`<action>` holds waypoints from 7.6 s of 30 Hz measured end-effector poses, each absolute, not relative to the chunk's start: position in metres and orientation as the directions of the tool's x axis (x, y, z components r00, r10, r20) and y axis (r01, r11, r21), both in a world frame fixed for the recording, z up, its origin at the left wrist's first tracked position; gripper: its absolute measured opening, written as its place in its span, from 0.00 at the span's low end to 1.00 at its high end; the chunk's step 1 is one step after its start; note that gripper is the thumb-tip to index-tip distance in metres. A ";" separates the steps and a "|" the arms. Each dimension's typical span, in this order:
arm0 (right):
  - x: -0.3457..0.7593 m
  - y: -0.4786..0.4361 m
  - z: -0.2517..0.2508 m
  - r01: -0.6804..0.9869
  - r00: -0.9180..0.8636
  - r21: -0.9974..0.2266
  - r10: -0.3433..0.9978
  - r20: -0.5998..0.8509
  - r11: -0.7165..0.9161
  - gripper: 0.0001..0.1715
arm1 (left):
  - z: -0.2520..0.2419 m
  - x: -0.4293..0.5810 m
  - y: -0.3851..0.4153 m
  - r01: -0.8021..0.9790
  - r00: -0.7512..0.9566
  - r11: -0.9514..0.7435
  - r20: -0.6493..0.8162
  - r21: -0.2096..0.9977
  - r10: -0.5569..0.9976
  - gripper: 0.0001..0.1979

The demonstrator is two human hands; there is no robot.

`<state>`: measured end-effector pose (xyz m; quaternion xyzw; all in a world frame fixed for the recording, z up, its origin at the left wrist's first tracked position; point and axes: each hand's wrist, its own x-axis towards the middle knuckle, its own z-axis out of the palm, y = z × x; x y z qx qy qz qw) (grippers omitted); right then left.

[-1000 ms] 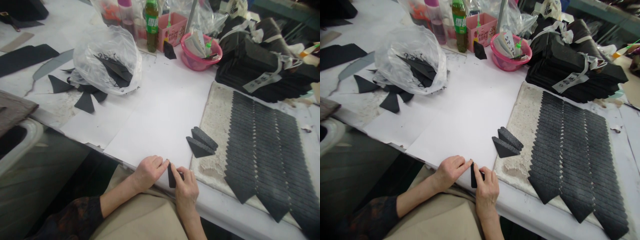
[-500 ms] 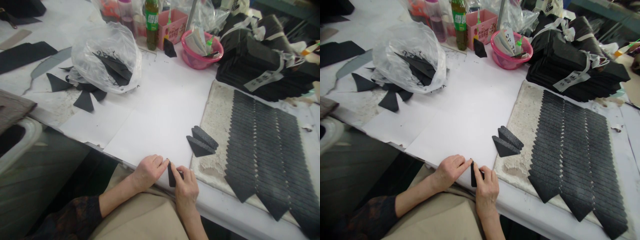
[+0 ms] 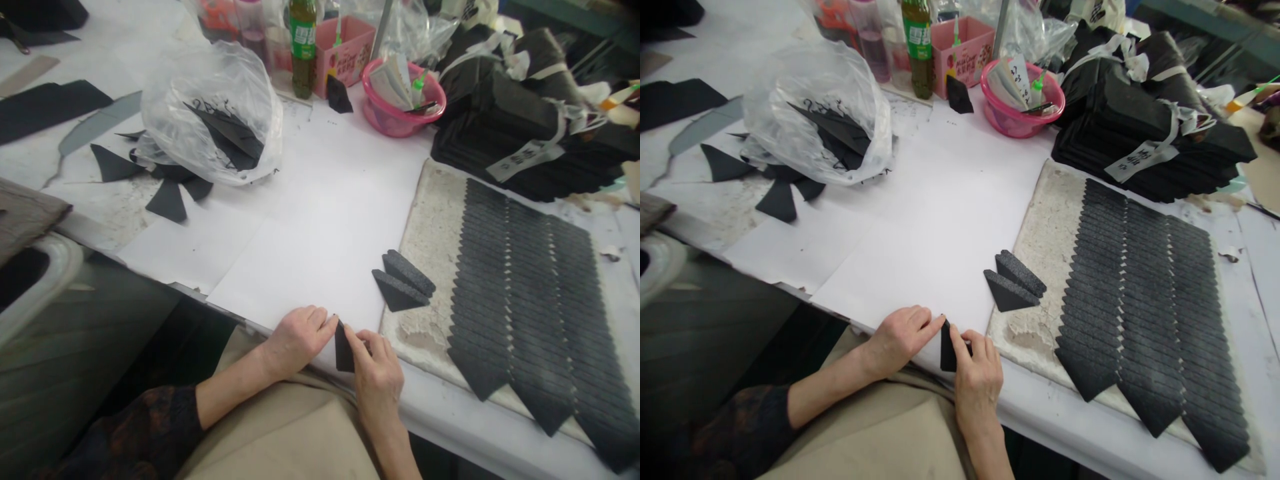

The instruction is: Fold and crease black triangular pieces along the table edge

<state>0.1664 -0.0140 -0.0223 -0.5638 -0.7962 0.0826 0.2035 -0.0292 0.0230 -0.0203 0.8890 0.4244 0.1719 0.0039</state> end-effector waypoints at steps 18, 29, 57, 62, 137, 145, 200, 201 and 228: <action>0.153 -0.016 -0.027 0.827 -0.202 -0.483 0.954 0.219 0.286 0.20 | -0.008 -0.037 0.029 0.692 0.705 -0.721 0.195 0.022 0.682 0.11; 0.129 -0.004 -0.026 0.856 -0.204 -0.433 0.953 0.223 0.284 0.20 | -0.013 -0.061 0.052 0.500 0.825 -0.855 0.224 0.141 0.519 0.09; 0.156 -0.019 -0.020 0.854 -0.300 -0.365 0.925 0.235 0.370 0.18 | 0.001 -0.054 0.040 0.558 0.815 -0.828 0.148 0.059 0.560 0.17; 0.154 -0.019 -0.020 0.865 -0.301 -0.350 0.930 0.209 0.359 0.18 | 0.003 -0.053 0.038 0.562 0.815 -0.826 0.144 0.042 0.561 0.18; 0.199 -0.052 -0.018 0.812 -0.195 -0.511 0.956 0.217 0.282 0.11 | 0.003 -0.013 0.011 0.532 0.831 -0.846 0.163 0.043 0.531 0.16; 0.199 -0.054 -0.018 0.832 -0.189 -0.484 0.958 0.213 0.272 0.11 | 0.001 -0.008 0.016 0.506 0.840 -0.853 0.150 0.128 0.521 0.13; 0.206 -0.068 -0.021 0.877 -0.114 -0.432 0.965 0.236 0.210 0.15 | -0.009 0.007 -0.013 0.555 0.797 -0.826 0.219 0.100 0.562 0.17; 0.207 -0.068 -0.021 0.877 -0.121 -0.430 0.965 0.234 0.214 0.15 | -0.009 0.006 -0.013 0.554 0.798 -0.826 0.219 0.102 0.562 0.17; 0.214 -0.076 -0.010 0.820 0.025 -0.572 0.996 0.088 0.030 0.13 | -0.007 0.010 -0.012 0.550 0.806 -0.833 0.227 0.054 0.546 0.16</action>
